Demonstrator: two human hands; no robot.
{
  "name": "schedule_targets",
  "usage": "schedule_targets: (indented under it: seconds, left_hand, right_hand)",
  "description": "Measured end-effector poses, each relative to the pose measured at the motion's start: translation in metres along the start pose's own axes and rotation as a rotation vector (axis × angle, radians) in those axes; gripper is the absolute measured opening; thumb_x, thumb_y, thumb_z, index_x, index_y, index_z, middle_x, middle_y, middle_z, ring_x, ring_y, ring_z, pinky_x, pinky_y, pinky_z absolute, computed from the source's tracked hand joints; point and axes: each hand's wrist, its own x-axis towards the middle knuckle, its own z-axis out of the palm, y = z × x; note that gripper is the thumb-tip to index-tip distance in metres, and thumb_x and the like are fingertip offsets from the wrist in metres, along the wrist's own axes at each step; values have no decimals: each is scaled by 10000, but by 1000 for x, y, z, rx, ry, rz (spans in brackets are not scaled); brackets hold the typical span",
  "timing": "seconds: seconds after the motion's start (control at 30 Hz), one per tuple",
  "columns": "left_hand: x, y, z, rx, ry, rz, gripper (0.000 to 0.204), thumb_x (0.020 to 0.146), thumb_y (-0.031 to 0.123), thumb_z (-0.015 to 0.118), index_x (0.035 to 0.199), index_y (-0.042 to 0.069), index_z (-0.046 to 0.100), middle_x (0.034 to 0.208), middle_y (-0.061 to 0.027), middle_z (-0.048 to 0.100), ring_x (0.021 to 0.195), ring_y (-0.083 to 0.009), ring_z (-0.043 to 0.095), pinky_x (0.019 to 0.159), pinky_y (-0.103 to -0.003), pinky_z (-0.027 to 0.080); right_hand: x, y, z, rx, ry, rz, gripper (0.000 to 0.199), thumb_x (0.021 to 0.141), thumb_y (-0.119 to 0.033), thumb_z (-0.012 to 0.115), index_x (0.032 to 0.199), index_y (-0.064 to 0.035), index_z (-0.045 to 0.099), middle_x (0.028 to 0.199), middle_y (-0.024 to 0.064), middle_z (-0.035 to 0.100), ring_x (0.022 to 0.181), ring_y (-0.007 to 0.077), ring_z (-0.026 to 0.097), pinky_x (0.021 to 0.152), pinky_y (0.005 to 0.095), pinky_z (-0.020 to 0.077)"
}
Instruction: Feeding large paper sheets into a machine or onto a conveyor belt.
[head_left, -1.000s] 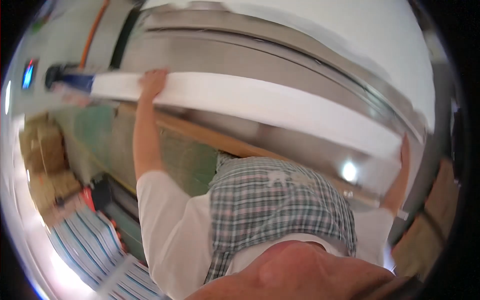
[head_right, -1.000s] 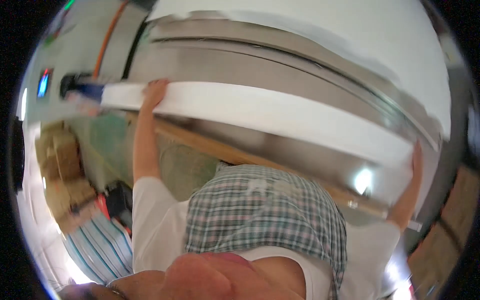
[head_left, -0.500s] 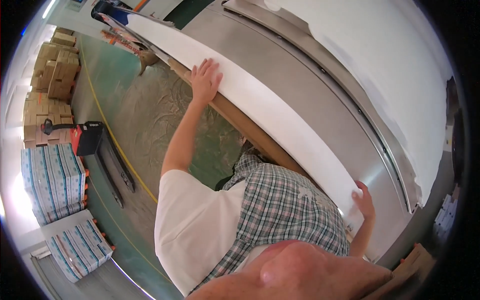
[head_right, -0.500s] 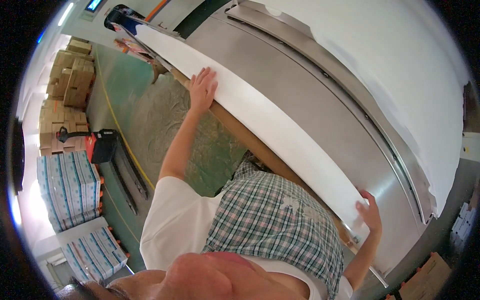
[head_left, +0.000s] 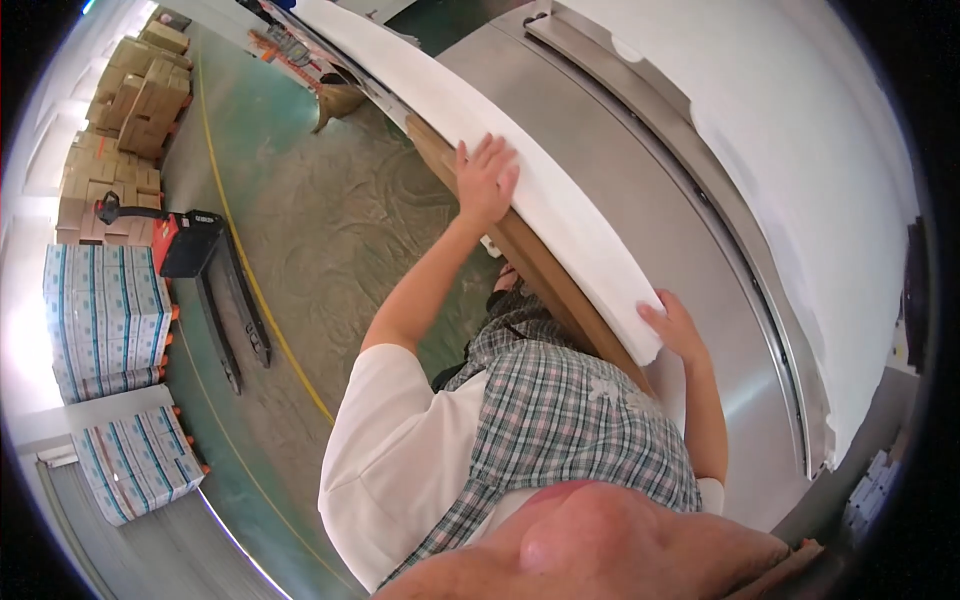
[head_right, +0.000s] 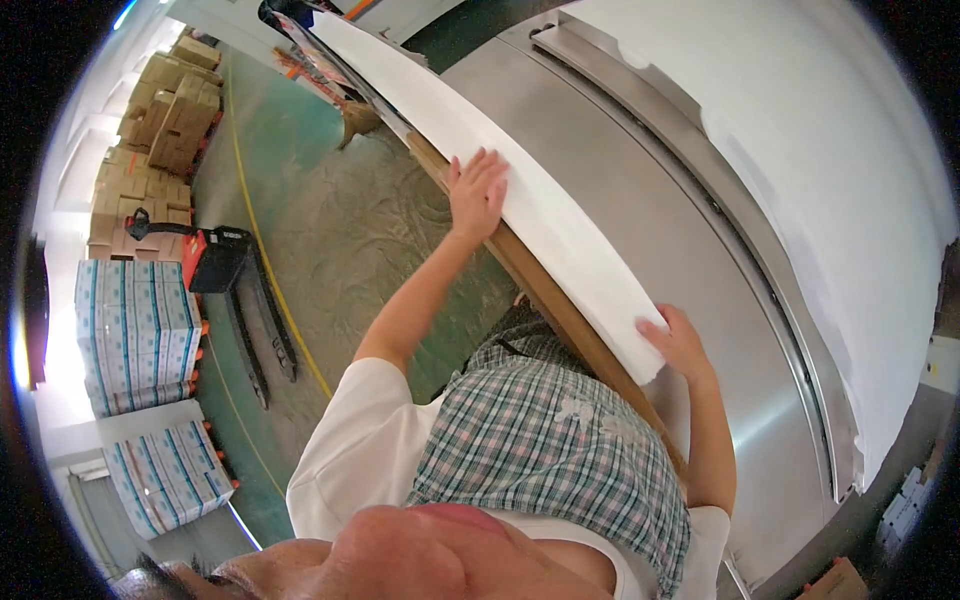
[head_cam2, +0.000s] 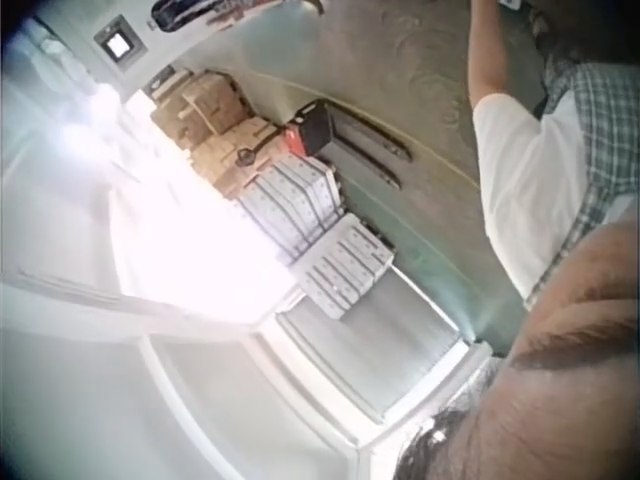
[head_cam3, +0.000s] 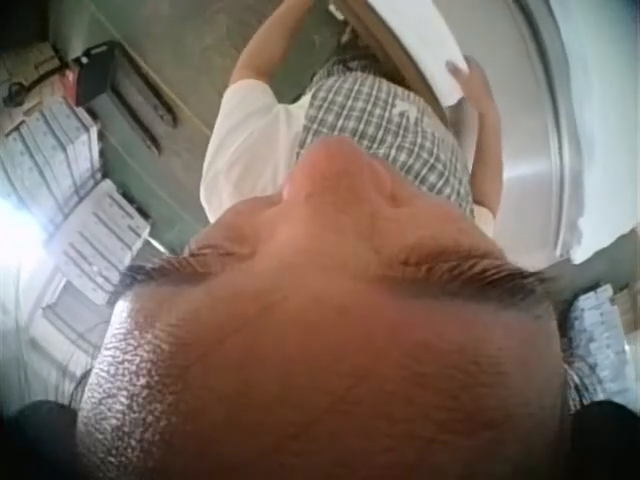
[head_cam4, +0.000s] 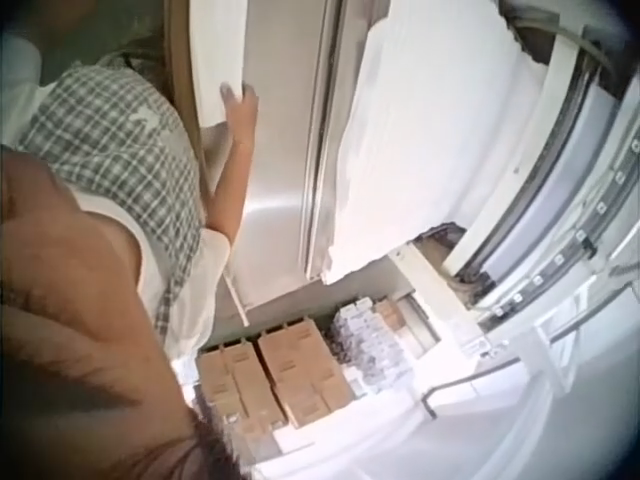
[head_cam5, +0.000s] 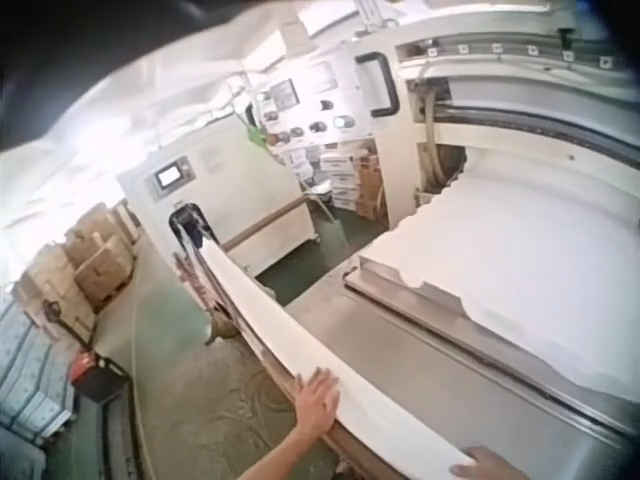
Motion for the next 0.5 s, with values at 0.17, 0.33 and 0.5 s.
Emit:
schedule_targets:
  seconds: [0.17,0.33,0.5]
  left_hand:
    - [5,-15,-13,-105,-46,65,232,769,200,555,973,101,605,1130,-102,555,1129,-284,470,1015,-524,186]
    - [11,-28,-28,-261,-192,129,255,751,202,577,985,103,595,1117,-128,549,1111,-277,480,1000,-496,254]
    - [39,-57,-48,-476,-362,154,279,745,118,579,1023,91,579,1154,-138,526,1091,-292,489,998,-486,280]
  right_hand:
    - [89,-64,47,-107,18,-27,559,780,-449,582,1062,32,546,1001,202,542,949,291,522,829,353,408]
    - [163,-125,88,-230,64,-86,557,785,-461,573,1073,15,542,1009,210,531,955,328,513,832,376,411]
    - [210,-151,115,-245,119,-128,519,793,-443,568,1066,-2,543,995,197,531,964,331,510,829,388,413]
